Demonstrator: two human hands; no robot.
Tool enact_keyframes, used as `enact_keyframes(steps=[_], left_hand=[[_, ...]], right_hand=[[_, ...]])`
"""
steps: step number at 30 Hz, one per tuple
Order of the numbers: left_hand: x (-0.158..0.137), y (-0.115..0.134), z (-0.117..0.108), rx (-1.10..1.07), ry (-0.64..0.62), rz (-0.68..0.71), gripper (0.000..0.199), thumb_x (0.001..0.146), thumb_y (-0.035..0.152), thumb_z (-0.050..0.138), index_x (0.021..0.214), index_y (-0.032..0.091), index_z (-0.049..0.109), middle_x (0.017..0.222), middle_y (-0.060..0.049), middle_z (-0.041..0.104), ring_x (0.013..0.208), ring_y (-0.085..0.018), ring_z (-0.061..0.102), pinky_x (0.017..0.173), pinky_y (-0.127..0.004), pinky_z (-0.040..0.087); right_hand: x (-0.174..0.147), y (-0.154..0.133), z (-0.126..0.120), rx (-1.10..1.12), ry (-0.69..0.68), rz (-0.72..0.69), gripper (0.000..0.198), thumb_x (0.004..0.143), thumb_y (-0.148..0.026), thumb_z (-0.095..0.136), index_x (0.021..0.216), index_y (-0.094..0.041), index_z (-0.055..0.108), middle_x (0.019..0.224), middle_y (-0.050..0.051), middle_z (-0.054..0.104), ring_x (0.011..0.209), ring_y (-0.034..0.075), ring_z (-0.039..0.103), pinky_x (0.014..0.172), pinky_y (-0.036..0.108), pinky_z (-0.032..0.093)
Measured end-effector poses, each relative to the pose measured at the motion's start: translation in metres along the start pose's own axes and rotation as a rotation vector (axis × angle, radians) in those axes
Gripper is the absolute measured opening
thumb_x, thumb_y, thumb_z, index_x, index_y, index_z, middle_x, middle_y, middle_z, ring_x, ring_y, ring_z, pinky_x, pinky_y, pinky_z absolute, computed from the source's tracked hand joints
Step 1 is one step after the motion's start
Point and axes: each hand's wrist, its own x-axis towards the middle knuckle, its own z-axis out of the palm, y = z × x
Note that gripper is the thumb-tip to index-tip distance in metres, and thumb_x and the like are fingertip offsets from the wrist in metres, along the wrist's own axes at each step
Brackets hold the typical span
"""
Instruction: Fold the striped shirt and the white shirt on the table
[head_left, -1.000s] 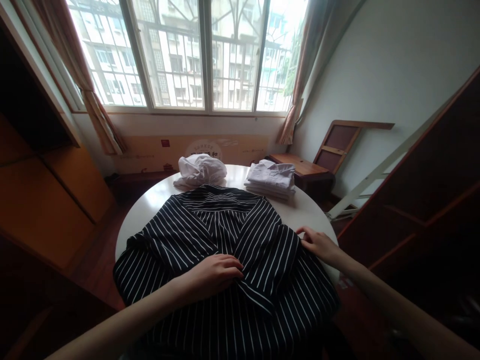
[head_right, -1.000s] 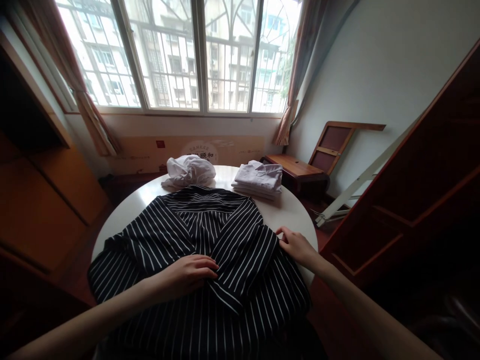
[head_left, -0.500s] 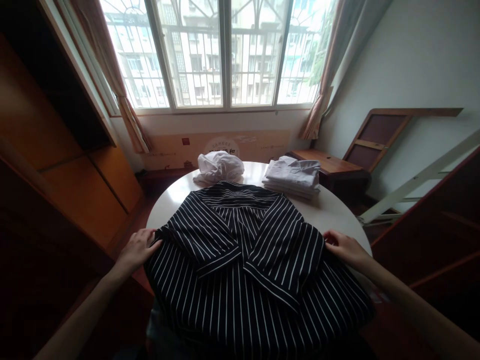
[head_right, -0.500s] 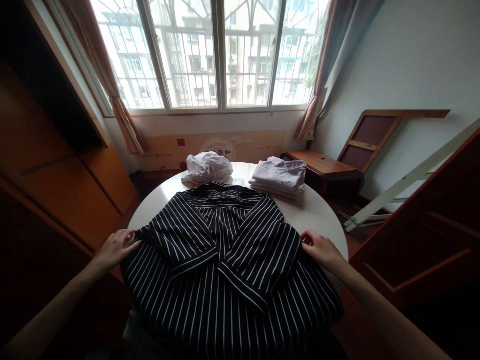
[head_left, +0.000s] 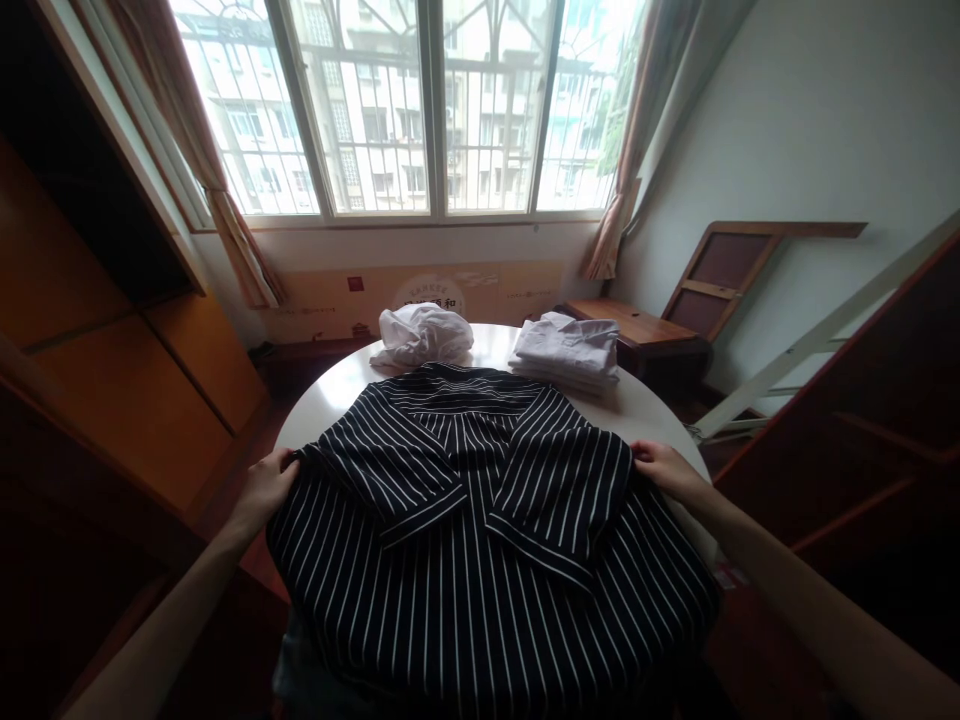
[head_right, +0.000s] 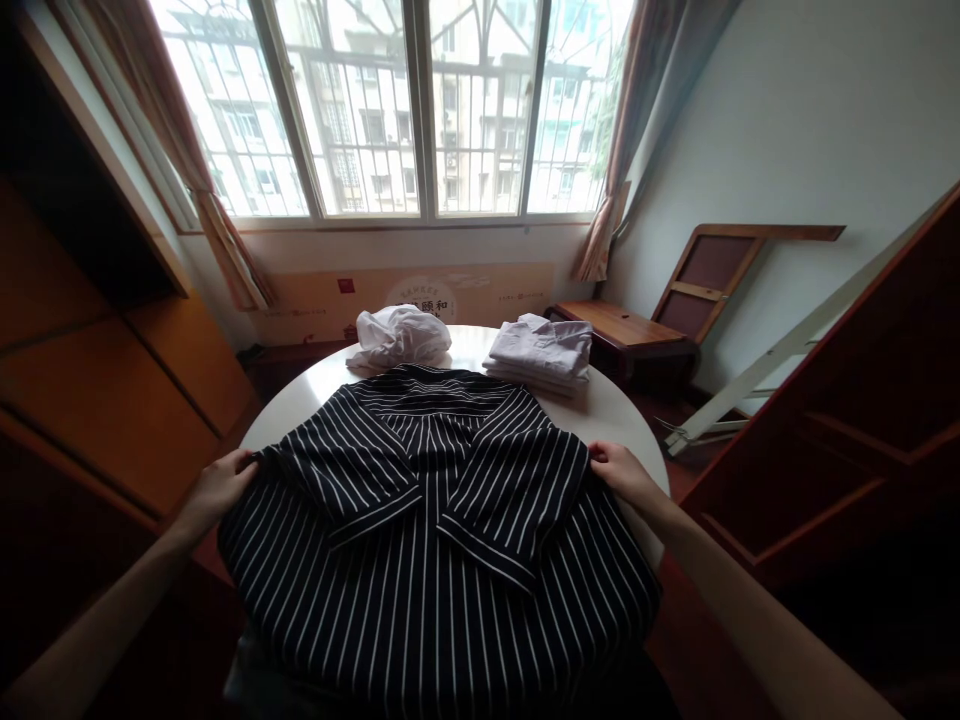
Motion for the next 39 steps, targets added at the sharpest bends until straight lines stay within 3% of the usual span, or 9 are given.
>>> enact_keyframes(steps=[5, 9, 13, 21, 24, 28, 33, 39], left_hand=[[-0.011, -0.004, -0.01, -0.043, -0.131, -0.046, 0.046, 0.051, 0.058, 0.062, 0.072, 0.017, 0.058, 0.069, -0.005, 0.066, 0.068, -0.023, 0.062, 0.055, -0.026, 0.044], [-0.017, -0.007, -0.017, -0.025, -0.221, 0.052, 0.041, 0.056, 0.059, 0.059, 0.061, 0.019, 0.06, 0.064, -0.003, 0.066, 0.067, -0.021, 0.061, 0.058, -0.026, 0.043], [-0.018, -0.011, -0.019, -0.068, -0.166, 0.069, 0.039, 0.056, 0.058, 0.06, 0.063, 0.02, 0.064, 0.067, -0.003, 0.067, 0.071, -0.023, 0.062, 0.06, -0.027, 0.043], [-0.007, -0.029, -0.015, -0.451, -0.254, -0.082, 0.049, 0.046, 0.064, 0.066, 0.062, 0.019, 0.062, 0.058, -0.003, 0.063, 0.059, -0.02, 0.061, 0.057, -0.031, 0.05], [-0.008, -0.025, -0.014, -0.363, -0.247, -0.036, 0.051, 0.048, 0.065, 0.064, 0.068, 0.018, 0.064, 0.064, -0.003, 0.065, 0.063, -0.02, 0.062, 0.058, -0.029, 0.049], [-0.015, -0.016, -0.014, -0.086, -0.247, 0.052, 0.047, 0.048, 0.062, 0.066, 0.065, 0.019, 0.062, 0.067, -0.002, 0.066, 0.067, -0.02, 0.061, 0.057, -0.024, 0.044], [-0.021, -0.007, -0.012, -0.016, -0.244, 0.056, 0.043, 0.054, 0.062, 0.061, 0.056, 0.019, 0.059, 0.06, -0.001, 0.064, 0.065, -0.02, 0.059, 0.057, -0.024, 0.039], [-0.019, -0.012, -0.014, -0.169, -0.216, 0.015, 0.045, 0.052, 0.062, 0.063, 0.056, 0.018, 0.064, 0.058, -0.002, 0.064, 0.064, -0.02, 0.059, 0.055, -0.024, 0.041]], right_hand=[[0.002, 0.003, -0.002, 0.128, -0.084, 0.054, 0.018, 0.053, -0.026, 0.066, 0.067, -0.018, 0.06, 0.066, 0.004, 0.067, 0.074, 0.024, 0.064, 0.073, 0.036, 0.05], [0.001, 0.007, -0.002, 0.135, -0.082, 0.034, 0.02, 0.051, -0.025, 0.068, 0.068, -0.018, 0.062, 0.069, 0.004, 0.068, 0.076, 0.024, 0.064, 0.075, 0.037, 0.05], [0.004, 0.014, -0.002, 0.126, -0.059, 0.005, 0.018, 0.052, -0.025, 0.068, 0.067, -0.018, 0.061, 0.069, 0.004, 0.068, 0.074, 0.023, 0.064, 0.073, 0.035, 0.051], [0.004, 0.014, -0.003, 0.059, -0.001, 0.031, 0.018, 0.054, -0.03, 0.069, 0.065, -0.018, 0.061, 0.065, 0.004, 0.067, 0.067, 0.022, 0.063, 0.061, 0.031, 0.051], [-0.002, 0.007, -0.001, 0.042, -0.008, 0.039, 0.022, 0.058, -0.035, 0.066, 0.071, -0.018, 0.061, 0.065, 0.003, 0.067, 0.06, 0.02, 0.062, 0.051, 0.029, 0.048], [-0.013, -0.006, -0.006, 0.049, -0.134, 0.138, 0.034, 0.056, -0.036, 0.067, 0.084, -0.017, 0.059, 0.062, 0.002, 0.066, 0.048, 0.016, 0.057, 0.04, 0.026, 0.041], [-0.021, -0.014, -0.012, 0.134, -0.289, 0.15, 0.04, 0.051, -0.034, 0.072, 0.086, -0.02, 0.06, 0.072, 0.004, 0.069, 0.065, 0.022, 0.064, 0.055, 0.031, 0.05], [-0.017, -0.007, -0.015, 0.145, -0.293, 0.115, 0.041, 0.05, -0.038, 0.074, 0.084, -0.019, 0.061, 0.069, 0.005, 0.068, 0.071, 0.025, 0.065, 0.066, 0.036, 0.052]])
